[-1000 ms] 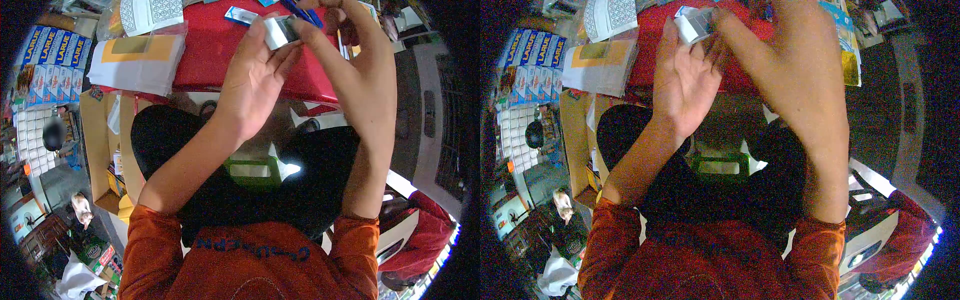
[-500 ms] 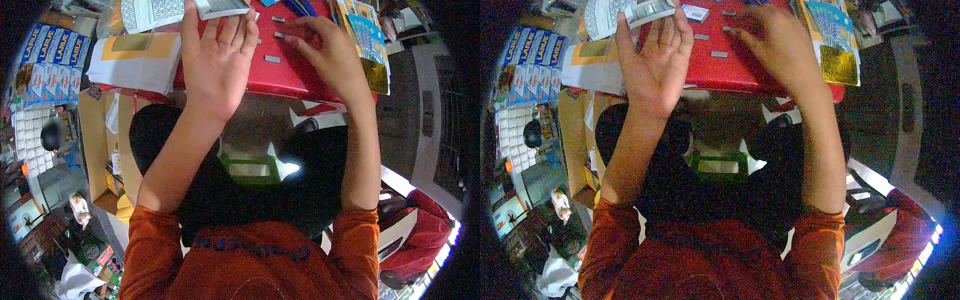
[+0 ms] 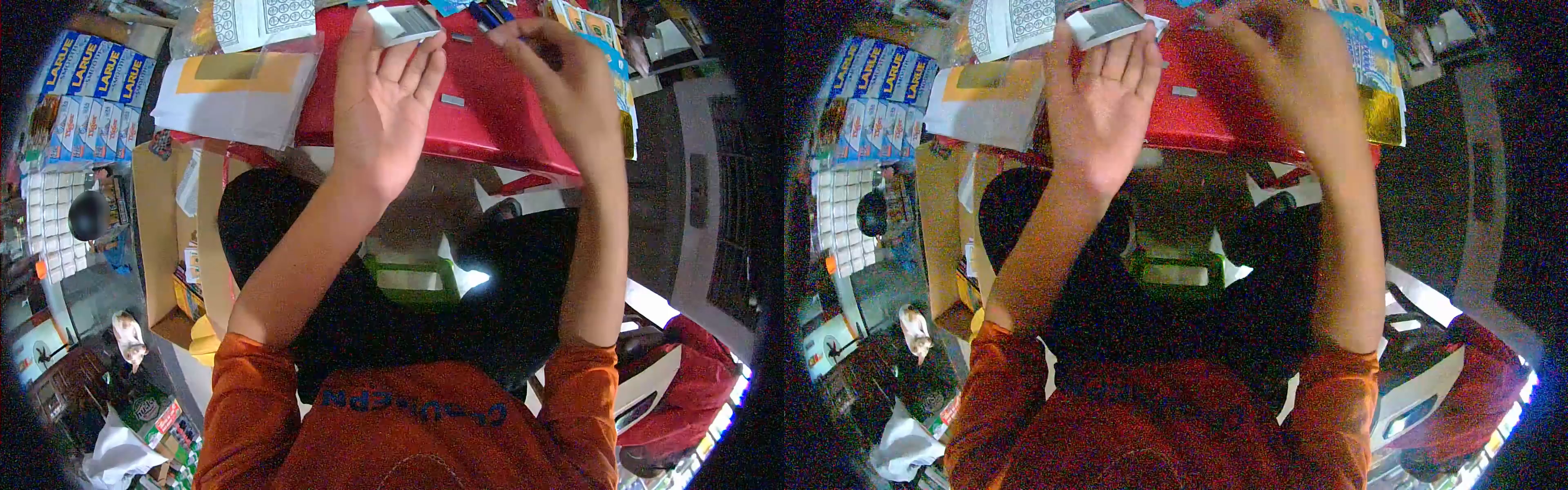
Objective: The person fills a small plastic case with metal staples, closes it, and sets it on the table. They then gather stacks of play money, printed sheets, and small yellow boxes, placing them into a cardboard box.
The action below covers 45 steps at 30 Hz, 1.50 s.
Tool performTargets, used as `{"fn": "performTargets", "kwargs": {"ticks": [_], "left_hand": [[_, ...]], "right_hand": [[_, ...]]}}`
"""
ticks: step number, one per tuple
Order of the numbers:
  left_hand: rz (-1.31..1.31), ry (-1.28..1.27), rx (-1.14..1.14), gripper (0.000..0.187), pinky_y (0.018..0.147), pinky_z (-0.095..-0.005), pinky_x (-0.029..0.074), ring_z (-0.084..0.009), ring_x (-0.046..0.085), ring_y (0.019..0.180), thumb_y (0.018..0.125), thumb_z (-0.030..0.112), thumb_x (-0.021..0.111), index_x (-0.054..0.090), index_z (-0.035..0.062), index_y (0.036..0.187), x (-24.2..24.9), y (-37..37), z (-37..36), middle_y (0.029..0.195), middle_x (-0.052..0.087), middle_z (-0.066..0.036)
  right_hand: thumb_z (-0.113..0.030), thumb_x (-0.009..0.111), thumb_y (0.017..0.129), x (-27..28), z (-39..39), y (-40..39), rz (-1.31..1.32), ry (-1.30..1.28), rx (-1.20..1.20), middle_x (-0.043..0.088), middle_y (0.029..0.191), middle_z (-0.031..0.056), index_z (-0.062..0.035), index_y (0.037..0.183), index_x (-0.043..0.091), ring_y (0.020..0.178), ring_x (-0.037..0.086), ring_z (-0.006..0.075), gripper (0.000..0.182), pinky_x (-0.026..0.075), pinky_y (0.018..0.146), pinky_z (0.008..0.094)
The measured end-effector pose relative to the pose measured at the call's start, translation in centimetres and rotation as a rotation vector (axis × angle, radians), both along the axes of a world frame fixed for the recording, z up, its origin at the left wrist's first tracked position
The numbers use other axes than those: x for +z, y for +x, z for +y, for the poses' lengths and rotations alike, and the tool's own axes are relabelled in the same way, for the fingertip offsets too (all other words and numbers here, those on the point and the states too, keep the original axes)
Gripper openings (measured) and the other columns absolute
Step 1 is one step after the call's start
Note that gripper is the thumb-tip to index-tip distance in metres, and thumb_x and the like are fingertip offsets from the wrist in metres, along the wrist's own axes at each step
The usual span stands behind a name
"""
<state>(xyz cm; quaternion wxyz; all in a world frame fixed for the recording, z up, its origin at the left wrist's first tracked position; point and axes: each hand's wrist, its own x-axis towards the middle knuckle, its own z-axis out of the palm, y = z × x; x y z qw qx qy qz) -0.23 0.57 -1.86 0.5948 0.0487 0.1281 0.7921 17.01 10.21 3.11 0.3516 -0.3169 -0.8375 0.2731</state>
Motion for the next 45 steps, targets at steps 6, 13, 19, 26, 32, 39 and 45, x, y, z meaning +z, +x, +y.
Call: {"fn": "performTargets", "kwargs": {"ticks": [6, 13, 19, 26, 32, 39, 45], "left_hand": [[0.204, 0.010, -0.035, 0.048, 0.113, -0.0330, 0.037, -0.0185, 0.055, 0.120, 0.095, 0.047, 0.064, 0.056, 0.0082, 0.123, 0.8, 2.8, -0.4, 0.123, 0.062, -0.008], [0.292, -0.080, -0.035, 0.048, 0.108, -0.0321, 0.041, -0.0162, 0.057, 0.111, 0.095, 0.047, 0.065, 0.056, 0.0098, 0.123, 1.3, 4.0, -0.5, 0.117, 0.060, -0.004], [0.268, -0.071, -0.045, 0.050, 0.106, -0.0328, 0.043, -0.0169, 0.057, 0.110, 0.094, 0.048, 0.066, 0.055, 0.0094, 0.124, 1.1, 3.9, -0.3, 0.117, 0.060, -0.006], [0.083, -0.085, -0.040, 0.051, 0.108, -0.0368, 0.043, -0.0223, 0.057, 0.117, 0.094, 0.045, 0.065, 0.055, 0.0059, 0.124, 1.3, 2.3, -0.2, 0.125, 0.062, -0.010], [-0.120, 0.152, -0.026, 0.045, 0.107, -0.0388, 0.045, -0.0252, 0.058, 0.120, 0.095, 0.040, 0.065, 0.059, 0.0055, 0.123, 1.1, -1.0, 0.1, 0.125, 0.064, -0.011], [-0.016, -0.070, 0.031, 0.050, 0.108, -0.0329, 0.041, -0.0210, 0.052, 0.127, 0.099, 0.044, 0.061, 0.054, 0.0062, 0.131, 2.4, 0.1, -0.7, 0.135, 0.057, -0.010], [0.105, -0.089, 0.032, 0.049, 0.109, -0.0328, 0.040, -0.0203, 0.052, 0.127, 0.098, 0.044, 0.062, 0.054, 0.0081, 0.130, 2.6, 0.8, -0.7, 0.137, 0.056, -0.011]], "right_hand": [[-0.013, 0.070, 0.089, 10.2, -6.7, -4.3, -0.193, -0.549, -0.358, 0.066, 0.081, 0.0084, 0.0043, 0.097, 0.068, 0.066, 0.053, 0.0101, 0.019, 0.042, 0.059, 0.0266], [-0.014, 0.070, 0.090, 6.3, -6.6, -2.5, -0.138, 0.022, -0.204, 0.065, 0.077, 0.0112, 0.0043, 0.091, 0.068, 0.063, 0.056, 0.0149, 0.018, 0.043, 0.057, 0.0302], [-0.016, 0.069, 0.091, 7.7, -6.9, -2.4, -0.132, -0.059, -0.179, 0.064, 0.075, 0.0104, 0.0034, 0.095, 0.066, 0.062, 0.055, 0.0153, 0.020, 0.041, 0.056, 0.0299], [-0.016, 0.069, 0.092, 3.9, -3.0, -1.4, 0.135, -0.200, -0.128, 0.066, 0.078, 0.0075, 0.0034, 0.096, 0.068, 0.062, 0.054, 0.0107, 0.020, 0.040, 0.054, 0.0268], [-0.022, 0.074, 0.085, -1.7, -1.4, -0.5, -0.338, 0.210, -0.012, 0.068, 0.094, 0.0202, -0.0007, 0.103, 0.068, 0.090, 0.066, 0.0391, 0.029, 0.051, 0.083, 0.0438], [-0.017, 0.074, 0.084, -1.7, -1.8, -0.9, -0.422, 0.139, 0.142, 0.067, 0.093, 0.0209, 0.0022, 0.099, 0.068, 0.089, 0.065, 0.0394, 0.026, 0.051, 0.081, 0.0441], [-0.014, 0.072, 0.086, -0.4, -1.1, -0.3, -0.403, 0.156, 0.066, 0.070, 0.097, 0.0179, 0.0025, 0.098, 0.070, 0.088, 0.069, 0.0302, 0.020, 0.053, 0.080, 0.0370]]}}
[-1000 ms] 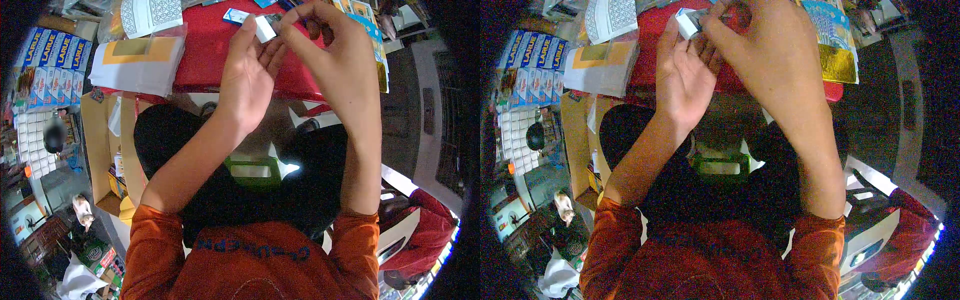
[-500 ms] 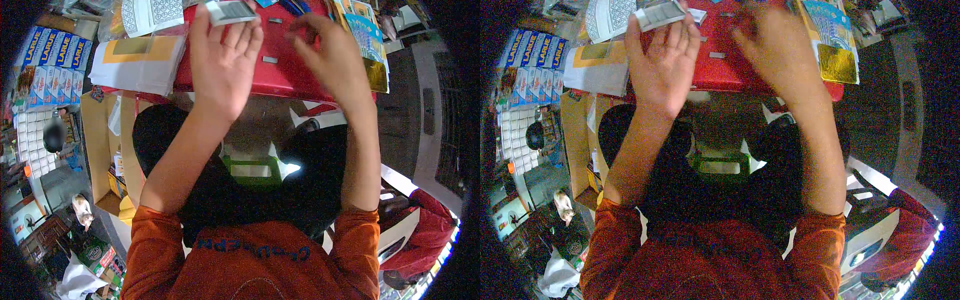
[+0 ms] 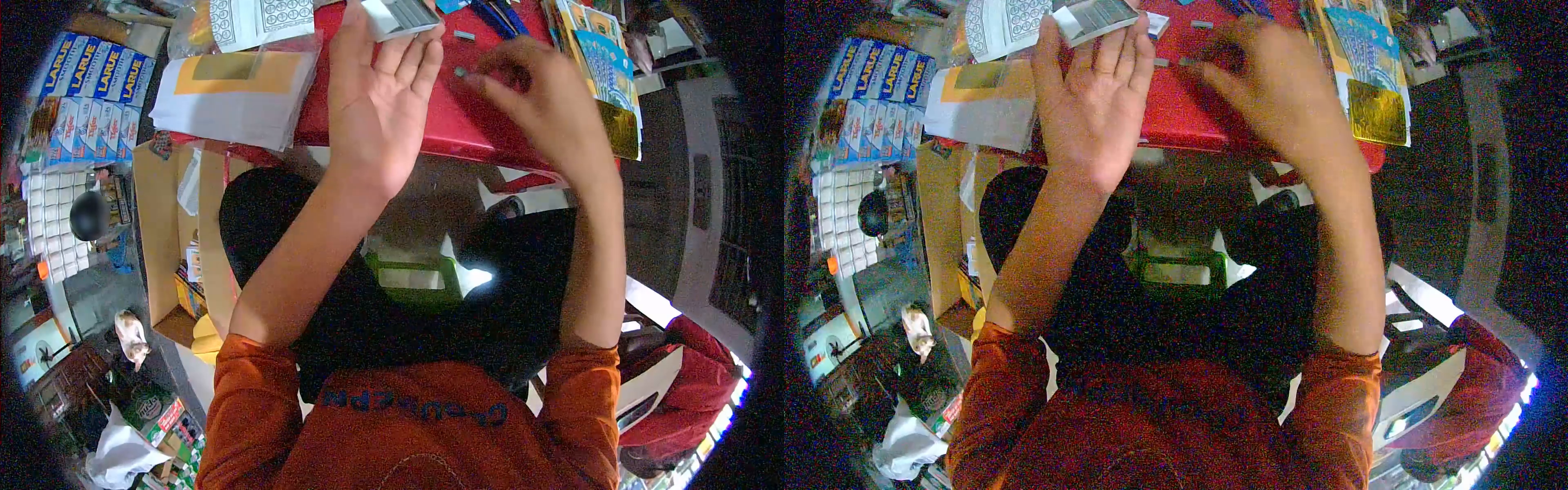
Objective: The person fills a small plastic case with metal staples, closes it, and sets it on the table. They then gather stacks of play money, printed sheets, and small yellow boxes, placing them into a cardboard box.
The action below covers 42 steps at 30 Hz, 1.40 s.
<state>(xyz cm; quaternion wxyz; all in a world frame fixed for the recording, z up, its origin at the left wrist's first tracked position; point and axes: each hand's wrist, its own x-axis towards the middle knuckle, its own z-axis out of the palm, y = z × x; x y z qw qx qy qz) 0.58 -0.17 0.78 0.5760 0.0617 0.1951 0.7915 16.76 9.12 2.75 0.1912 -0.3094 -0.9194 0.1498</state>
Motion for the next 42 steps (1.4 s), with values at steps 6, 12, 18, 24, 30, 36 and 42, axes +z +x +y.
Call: {"fn": "performTargets", "kwargs": {"ticks": [6, 12, 18, 24, 30, 36, 42], "left_hand": [[0.078, 0.031, -0.031, 0.048, 0.109, -0.0333, 0.041, -0.0201, 0.052, 0.125, 0.099, 0.044, 0.061, 0.054, 0.0085, 0.129, -0.8, 1.0, 0.2, 0.130, 0.058, -0.008], [0.236, 0.075, -0.066, 0.043, 0.107, -0.0329, 0.043, -0.0199, 0.059, 0.118, 0.098, 0.045, 0.060, 0.059, 0.0110, 0.124, -2.3, 2.6, 0.6, 0.126, 0.064, -0.008], [0.237, 0.081, -0.087, 0.050, 0.110, -0.0321, 0.039, -0.0171, 0.053, 0.119, 0.097, 0.047, 0.061, 0.053, 0.0077, 0.126, -0.9, 3.5, 0.5, 0.127, 0.057, -0.007], [0.174, 0.053, -0.095, 0.050, 0.110, -0.0325, 0.041, -0.0179, 0.054, 0.120, 0.097, 0.048, 0.061, 0.054, 0.0068, 0.124, -2.0, 3.0, 0.6, 0.124, 0.060, -0.009], [0.011, -0.074, -0.080, 0.047, 0.108, -0.0325, 0.042, -0.0193, 0.054, 0.121, 0.100, 0.044, 0.059, 0.052, 0.0078, 0.129, -0.2, 2.5, 0.4, 0.124, 0.059, -0.007], [0.035, -0.017, -0.117, 0.046, 0.103, -0.0321, 0.045, -0.0174, 0.058, 0.111, 0.101, 0.045, 0.057, 0.052, 0.0072, 0.127, 0.0, 2.2, 0.2, 0.117, 0.060, -0.005], [0.001, 0.031, -0.143, 0.044, 0.100, -0.0324, 0.046, -0.0169, 0.059, 0.110, 0.101, 0.045, 0.057, 0.054, 0.0075, 0.124, -0.9, 1.6, 0.4, 0.114, 0.061, -0.005]], "right_hand": [[-0.009, 0.065, 0.092, 3.9, -1.4, -0.2, 0.400, -0.308, -0.067, 0.074, 0.097, 0.0072, 0.0048, 0.099, 0.069, 0.089, 0.067, 0.0104, 0.016, 0.052, 0.081, 0.0261], [-0.014, 0.071, 0.089, 7.9, -6.0, -2.4, 0.271, -0.189, -0.326, 0.069, 0.078, 0.0100, 0.0045, 0.092, 0.071, 0.064, 0.059, 0.0120, 0.019, 0.045, 0.057, 0.0261], [-0.016, 0.072, 0.088, 7.3, -5.6, -2.1, 0.274, -0.145, -0.329, 0.067, 0.075, 0.0126, 0.0054, 0.090, 0.069, 0.061, 0.058, 0.0132, 0.022, 0.045, 0.055, 0.0280], [-0.018, 0.071, 0.091, 11.6, -5.0, -3.5, 0.081, -0.571, -0.516, 0.067, 0.075, 0.0131, 0.0052, 0.090, 0.068, 0.062, 0.061, 0.0151, 0.024, 0.046, 0.054, 0.0299], [-0.014, 0.067, 0.092, 5.2, -3.0, -1.3, 0.487, -0.224, -0.115, 0.066, 0.079, 0.0119, 0.0053, 0.095, 0.070, 0.064, 0.059, 0.0163, 0.020, 0.042, 0.053, 0.0288], [-0.012, 0.069, 0.089, 7.1, -5.1, -2.0, 0.219, -0.050, -0.187, 0.065, 0.081, 0.0105, 0.0019, 0.100, 0.073, 0.068, 0.057, 0.0177, 0.019, 0.043, 0.058, 0.0309], [-0.012, 0.071, 0.087, 7.0, -5.3, -2.4, 0.262, -0.051, -0.169, 0.063, 0.079, 0.0092, 0.0016, 0.098, 0.074, 0.067, 0.055, 0.0168, 0.018, 0.042, 0.058, 0.0301]]}}
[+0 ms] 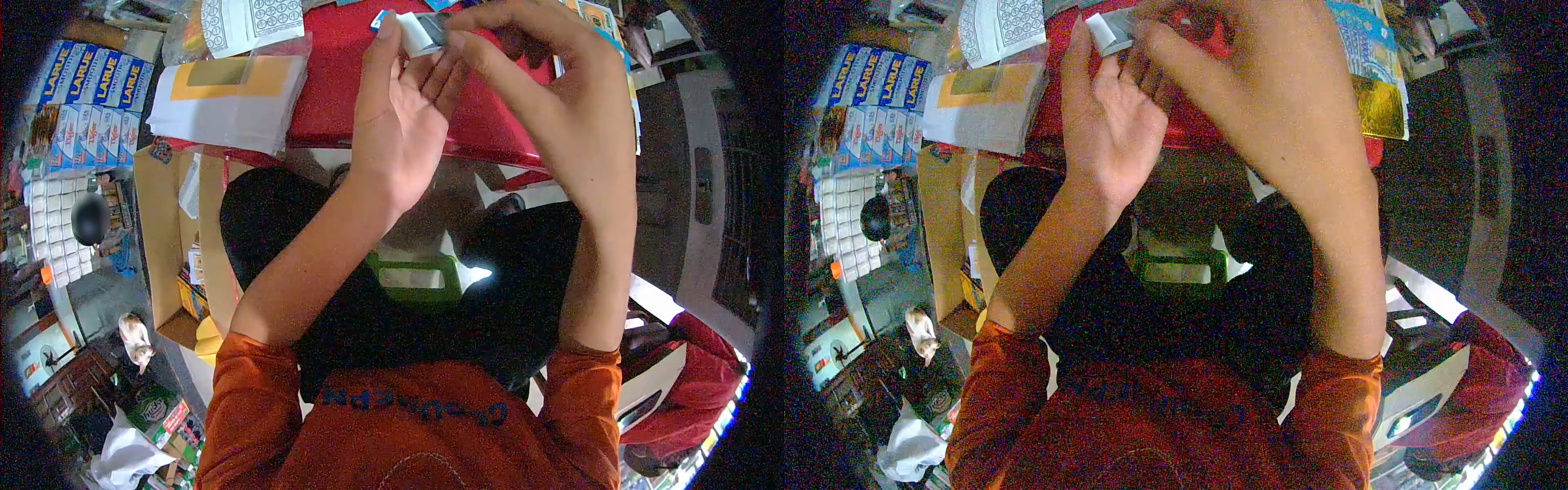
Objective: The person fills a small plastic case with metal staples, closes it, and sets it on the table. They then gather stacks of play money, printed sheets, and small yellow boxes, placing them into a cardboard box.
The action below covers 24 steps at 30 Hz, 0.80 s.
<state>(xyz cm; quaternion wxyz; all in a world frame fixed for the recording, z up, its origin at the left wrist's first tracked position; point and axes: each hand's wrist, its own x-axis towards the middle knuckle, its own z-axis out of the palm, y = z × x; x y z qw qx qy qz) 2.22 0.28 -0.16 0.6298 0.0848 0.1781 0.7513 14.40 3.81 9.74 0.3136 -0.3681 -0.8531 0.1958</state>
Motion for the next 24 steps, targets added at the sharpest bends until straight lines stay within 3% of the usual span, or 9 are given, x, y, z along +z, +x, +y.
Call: {"fn": "performTargets", "kwargs": {"ticks": [3, 6, 13, 16, 18, 20, 21, 23, 24], "left_hand": [[0.013, -0.129, 0.071, 0.044, 0.100, -0.0334, 0.046, -0.0185, 0.058, 0.111, 0.100, 0.045, 0.058, 0.056, 0.0067, 0.122, 1.7, 0.8, -0.2, 0.117, 0.061, -0.006], [0.102, -0.051, 0.111, 0.051, 0.107, -0.0343, 0.041, -0.0177, 0.057, 0.118, 0.098, 0.051, 0.057, 0.056, 0.0085, 0.127, -0.3, 0.7, 0.4, 0.125, 0.063, -0.004], [0.132, -0.047, 0.097, 0.051, 0.110, -0.0355, 0.039, -0.0194, 0.057, 0.119, 0.098, 0.051, 0.056, 0.056, 0.0099, 0.129, -0.4, 1.0, 0.3, 0.128, 0.062, -0.005], [0.051, -0.050, 0.074, 0.052, 0.109, -0.0353, 0.039, -0.0203, 0.057, 0.118, 0.097, 0.051, 0.057, 0.055, 0.0104, 0.130, -0.3, 1.0, 0.1, 0.127, 0.062, -0.005], [0.061, -0.022, 0.081, 0.058, 0.104, -0.0336, 0.045, -0.0201, 0.058, 0.107, 0.092, 0.054, 0.065, 0.053, 0.0075, 0.125, 0.1, 1.1, 0.0, 0.113, 0.060, -0.009], [0.065, -0.007, 0.059, 0.059, 0.104, -0.0337, 0.045, -0.0207, 0.058, 0.108, 0.092, 0.054, 0.065, 0.052, 0.0073, 0.125, -0.6, 0.8, 0.0, 0.114, 0.060, -0.009], [0.069, 0.008, 0.035, 0.060, 0.104, -0.0337, 0.044, -0.0212, 0.058, 0.109, 0.092, 0.055, 0.065, 0.052, 0.0071, 0.126, -0.9, 0.7, 0.1, 0.114, 0.059, -0.009], [0.042, 0.016, 0.029, 0.057, 0.105, -0.0339, 0.044, -0.0213, 0.057, 0.109, 0.093, 0.053, 0.065, 0.052, 0.0078, 0.125, -0.8, 0.4, 0.1, 0.114, 0.060, -0.009], [0.014, 0.023, 0.023, 0.055, 0.105, -0.0340, 0.043, -0.0213, 0.057, 0.109, 0.093, 0.051, 0.065, 0.052, 0.0084, 0.125, -0.4, 0.3, 0.1, 0.113, 0.060, -0.008]], "right_hand": [[-0.013, 0.072, 0.087, 0.4, -0.4, -0.3, -0.025, 0.002, -0.081, 0.063, 0.079, 0.0087, 0.0015, 0.095, 0.073, 0.066, 0.054, 0.0164, 0.017, 0.041, 0.058, 0.0296], [-0.014, 0.074, 0.086, 0.3, -0.1, 0.1, 0.018, -0.056, -0.099, 0.063, 0.078, 0.0083, 0.0016, 0.092, 0.073, 0.064, 0.053, 0.0159, 0.016, 0.041, 0.057, 0.0292], [-0.013, 0.074, 0.087, -0.1, 0.0, 0.1, 0.066, -0.117, -0.028, 0.066, 0.080, 0.0101, 0.0020, 0.091, 0.071, 0.069, 0.061, 0.0147, 0.016, 0.046, 0.061, 0.0287], [-0.013, 0.072, 0.088, 0.3, 1.0, 0.9, 0.142, -0.182, 0.083, 0.067, 0.084, 0.0103, 0.0019, 0.093, 0.072, 0.071, 0.062, 0.0150, 0.016, 0.048, 0.062, 0.0287], [-0.013, 0.071, 0.089, 0.3, 1.1, 0.8, 0.195, -0.240, 0.182, 0.068, 0.086, 0.0103, 0.0017, 0.094, 0.072, 0.071, 0.062, 0.0152, 0.015, 0.048, 0.062, 0.0286], [-0.011, 0.067, 0.091, -0.4, 0.4, -0.1, 0.147, 0.049, 0.064, 0.069, 0.091, 0.0106, 0.0012, 0.098, 0.072, 0.073, 0.063, 0.0150, 0.015, 0.048, 0.064, 0.0277], [-0.011, 0.067, 0.091, -1.1, 1.3, 0.4, 0.146, 0.049, 0.065, 0.069, 0.091, 0.0106, 0.0012, 0.098, 0.072, 0.073, 0.063, 0.0150, 0.015, 0.048, 0.064, 0.0277], [-0.010, 0.064, 0.092, -2.7, 4.0, 1.8, 0.131, 0.097, 0.293, 0.069, 0.092, 0.0103, 0.0014, 0.103, 0.071, 0.076, 0.062, 0.0146, 0.017, 0.048, 0.065, 0.0270], [-0.010, 0.064, 0.092, -2.5, 3.6, 1.5, 0.130, 0.095, 0.294, 0.069, 0.092, 0.0103, 0.0014, 0.103, 0.071, 0.076, 0.062, 0.0146, 0.017, 0.048, 0.065, 0.0270]]}}
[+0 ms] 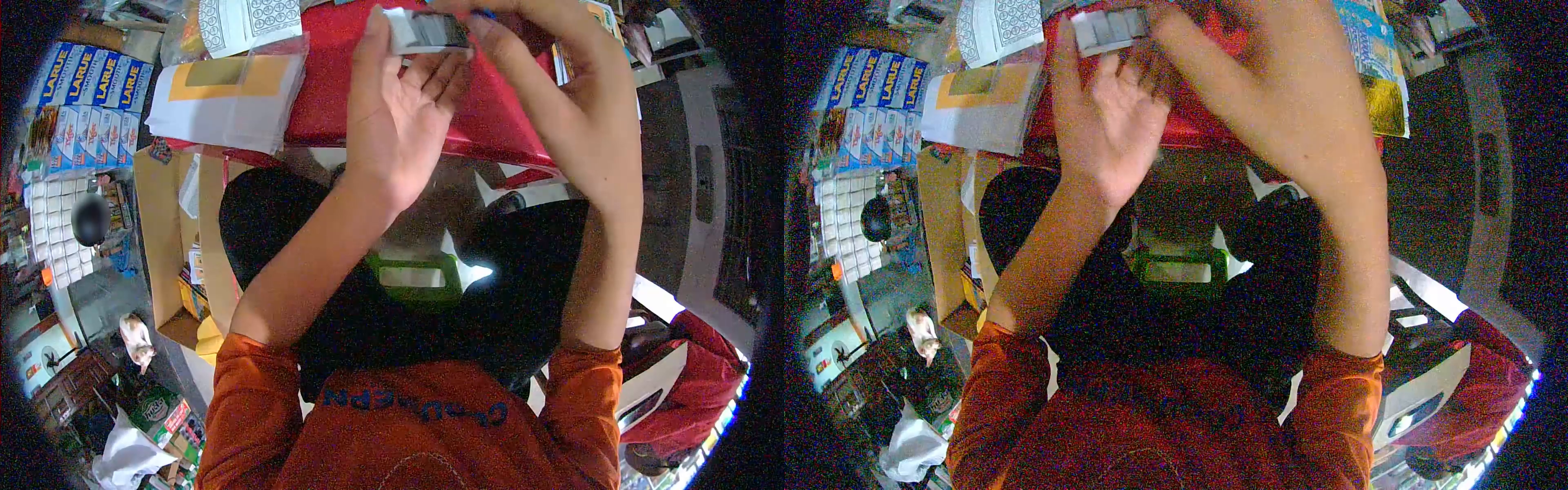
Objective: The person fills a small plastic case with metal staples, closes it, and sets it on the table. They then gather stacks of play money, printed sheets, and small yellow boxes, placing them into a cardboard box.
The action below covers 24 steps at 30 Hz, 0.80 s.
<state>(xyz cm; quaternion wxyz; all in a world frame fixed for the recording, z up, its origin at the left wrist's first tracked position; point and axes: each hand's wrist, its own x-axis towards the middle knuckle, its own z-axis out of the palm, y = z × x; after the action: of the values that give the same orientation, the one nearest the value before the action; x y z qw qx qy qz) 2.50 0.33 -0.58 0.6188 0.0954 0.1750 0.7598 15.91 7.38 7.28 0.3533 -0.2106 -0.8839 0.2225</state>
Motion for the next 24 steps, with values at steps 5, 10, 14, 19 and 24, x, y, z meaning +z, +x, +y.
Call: {"fn": "performTargets", "kwargs": {"ticks": [5, 10, 14, 19, 24], "left_hand": [[-0.197, -0.028, 0.181, 0.048, 0.098, -0.0376, 0.050, -0.0244, 0.061, 0.108, 0.100, 0.045, 0.059, 0.057, 0.0028, 0.123, 1.2, -2.5, -0.1, 0.121, 0.062, -0.012], [-0.123, 0.102, 0.236, 0.056, 0.090, -0.0357, 0.055, -0.0267, 0.063, 0.103, 0.100, 0.047, 0.057, 0.055, -0.0037, 0.125, 0.7, -5.2, -0.7, 0.116, 0.063, -0.018], [-0.157, 0.051, 0.225, 0.055, 0.091, -0.0358, 0.054, -0.0272, 0.063, 0.103, 0.100, 0.044, 0.059, 0.055, -0.0042, 0.126, 0.4, -5.6, -1.3, 0.118, 0.063, -0.018], [-0.230, 0.046, 0.220, 0.052, 0.093, -0.0372, 0.053, -0.0289, 0.063, 0.108, 0.100, 0.041, 0.058, 0.055, -0.0039, 0.127, 0.4, -4.8, -1.5, 0.124, 0.063, -0.019], [-0.249, 0.090, 0.134, 0.042, 0.099, -0.0377, 0.049, -0.0269, 0.062, 0.113, 0.101, 0.038, 0.057, 0.059, 0.0017, 0.122, -0.5, -4.8, -1.4, 0.124, 0.065, -0.015]], "right_hand": [[-0.013, 0.067, 0.092, -0.1, -1.4, -1.7, 0.067, -0.152, -0.301, 0.064, 0.079, 0.0053, 0.0025, 0.099, 0.072, 0.065, 0.052, 0.0102, 0.017, 0.041, 0.059, 0.0255], [-0.018, 0.073, 0.087, -4.8, 0.7, -1.4, -0.172, -0.057, -0.045, 0.071, 0.096, 0.0170, 0.0005, 0.101, 0.070, 0.090, 0.069, 0.0299, 0.024, 0.052, 0.084, 0.0364], [-0.021, 0.073, 0.087, -6.4, 0.5, -2.7, -0.187, -0.067, -0.107, 0.071, 0.098, 0.0170, -0.0006, 0.106, 0.070, 0.090, 0.070, 0.0317, 0.028, 0.052, 0.083, 0.0390], [-0.020, 0.073, 0.086, -8.1, 1.1, -2.9, -0.237, -0.087, -0.197, 0.072, 0.092, 0.0168, -0.0003, 0.096, 0.073, 0.086, 0.070, 0.0321, 0.022, 0.053, 0.081, 0.0389], [-0.016, 0.071, 0.088, -7.1, 1.3, -2.2, -0.201, -0.165, -0.226, 0.074, 0.088, 0.0135, -0.0003, 0.095, 0.074, 0.081, 0.071, 0.0224, 0.018, 0.053, 0.075, 0.0345]]}}
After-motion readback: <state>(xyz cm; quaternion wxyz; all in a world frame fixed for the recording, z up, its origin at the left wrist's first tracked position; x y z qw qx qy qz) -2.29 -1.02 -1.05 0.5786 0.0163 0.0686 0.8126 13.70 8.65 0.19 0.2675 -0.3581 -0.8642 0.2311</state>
